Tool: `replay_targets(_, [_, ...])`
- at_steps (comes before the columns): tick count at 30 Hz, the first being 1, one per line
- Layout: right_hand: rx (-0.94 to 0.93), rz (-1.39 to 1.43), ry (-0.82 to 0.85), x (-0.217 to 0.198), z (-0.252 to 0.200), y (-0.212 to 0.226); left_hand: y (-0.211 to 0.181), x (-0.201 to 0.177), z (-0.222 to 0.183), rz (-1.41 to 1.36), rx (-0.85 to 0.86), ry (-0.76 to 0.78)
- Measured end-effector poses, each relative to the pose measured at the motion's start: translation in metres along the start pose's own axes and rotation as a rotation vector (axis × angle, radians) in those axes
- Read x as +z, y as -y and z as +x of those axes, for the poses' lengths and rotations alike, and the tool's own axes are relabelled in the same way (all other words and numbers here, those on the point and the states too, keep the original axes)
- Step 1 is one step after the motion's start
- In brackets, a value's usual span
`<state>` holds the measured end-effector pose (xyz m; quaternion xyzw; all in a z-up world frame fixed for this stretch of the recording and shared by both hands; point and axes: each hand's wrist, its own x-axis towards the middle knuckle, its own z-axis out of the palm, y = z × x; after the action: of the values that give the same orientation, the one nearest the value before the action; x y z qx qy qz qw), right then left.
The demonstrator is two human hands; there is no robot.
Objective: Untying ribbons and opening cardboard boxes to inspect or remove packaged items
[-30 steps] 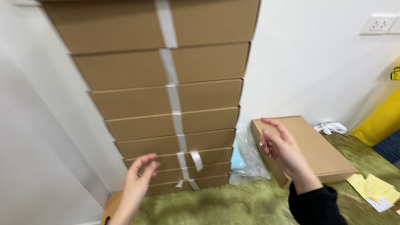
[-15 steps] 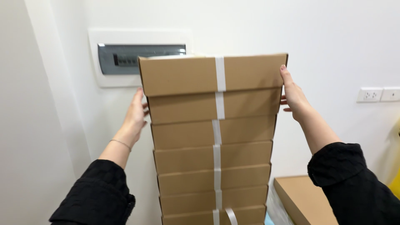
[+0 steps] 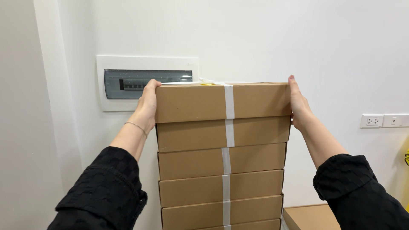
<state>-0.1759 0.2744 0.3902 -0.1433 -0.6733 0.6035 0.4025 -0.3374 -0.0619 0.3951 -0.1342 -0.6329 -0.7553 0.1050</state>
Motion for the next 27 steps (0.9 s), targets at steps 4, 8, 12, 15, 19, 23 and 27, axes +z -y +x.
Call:
replay_targets(4, [-0.043,0.057,-0.008,0.005,-0.037,0.015,0.001,0.003,-0.026,-0.039,0.043,-0.067])
replay_targets(8, [-0.114,0.229,-0.01,0.003,-0.073,0.024,-0.002,-0.006,-0.06,-0.085,0.243,-0.116])
replay_targets(12, [-0.171,0.419,0.054,-0.033,-0.079,0.0,-0.014,-0.001,-0.142,-0.181,0.487,-0.059])
replay_targets(15, [-0.121,0.493,0.138,-0.074,-0.097,-0.029,0.007,-0.003,-0.189,-0.228,0.589,0.0])
replay_targets(19, [0.024,0.537,0.037,-0.132,-0.141,-0.089,0.045,-0.007,-0.253,-0.246,0.579,0.043])
replay_targets(23, [0.018,0.631,0.042,-0.207,-0.176,-0.189,0.121,-0.003,-0.316,-0.29,0.466,0.084])
replay_targets(27, [0.012,0.692,-0.106,-0.275,-0.22,-0.297,0.215,-0.001,-0.401,-0.254,0.23,-0.055])
